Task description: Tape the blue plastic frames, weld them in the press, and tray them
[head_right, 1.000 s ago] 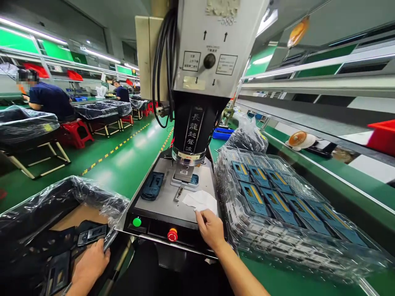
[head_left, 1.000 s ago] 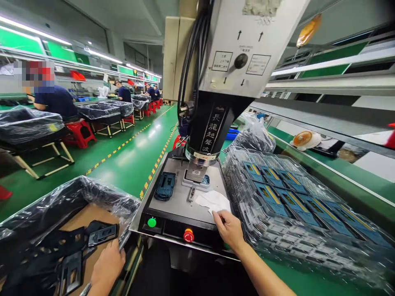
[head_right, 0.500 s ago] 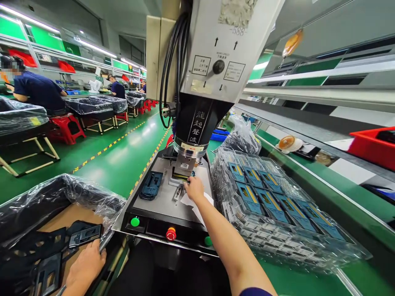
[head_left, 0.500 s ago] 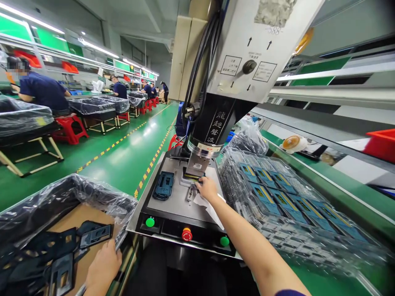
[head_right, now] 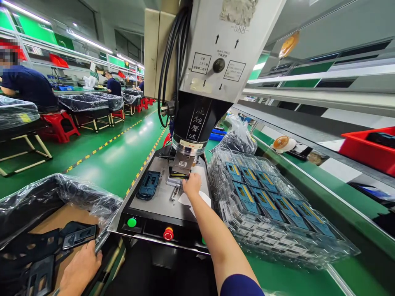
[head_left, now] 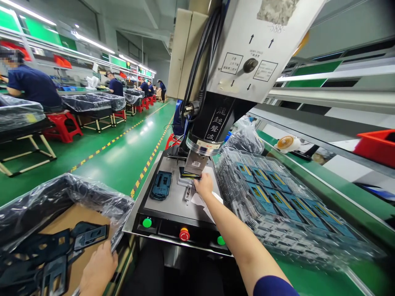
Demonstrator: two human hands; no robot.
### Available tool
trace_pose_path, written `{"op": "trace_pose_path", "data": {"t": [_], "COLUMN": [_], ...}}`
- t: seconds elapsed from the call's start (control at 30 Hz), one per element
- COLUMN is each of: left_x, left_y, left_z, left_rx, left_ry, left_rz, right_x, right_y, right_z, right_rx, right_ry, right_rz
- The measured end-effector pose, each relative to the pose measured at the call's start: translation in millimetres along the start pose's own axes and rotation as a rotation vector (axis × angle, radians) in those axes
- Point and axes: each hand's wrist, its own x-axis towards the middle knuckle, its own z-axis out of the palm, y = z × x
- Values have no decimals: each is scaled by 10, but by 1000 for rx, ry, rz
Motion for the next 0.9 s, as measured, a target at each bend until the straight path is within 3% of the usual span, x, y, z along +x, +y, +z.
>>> {"op": "trace_pose_path", "data": {"t": [0.27,0.5,0.67,0.77,0.83,0.9], "left_x": [28,31,63,21,-67,-209], "left_y": [-22,-43,-107,-60,74,309], "left_z": [33,37,32,-5,-55,-128], "left_rx": [15,20,-28,-86,-192,-409], "left_ry": [-5,-13,-8,180,317,320], "left_rz": [6,9,9,3,53,119], "right_x": [107,-144,-610,-1038,-1344,-1625], "right_y": [52,212,348,419,444,446], "right_z": [-57,-342,-679,-878,-980,-1034], "right_rx": [8,28,75,189,382,622], "right_ry": [-40,-38,-15,24,30,-46], "right_rz": [-38,-188,-319,-370,-327,-179]}}
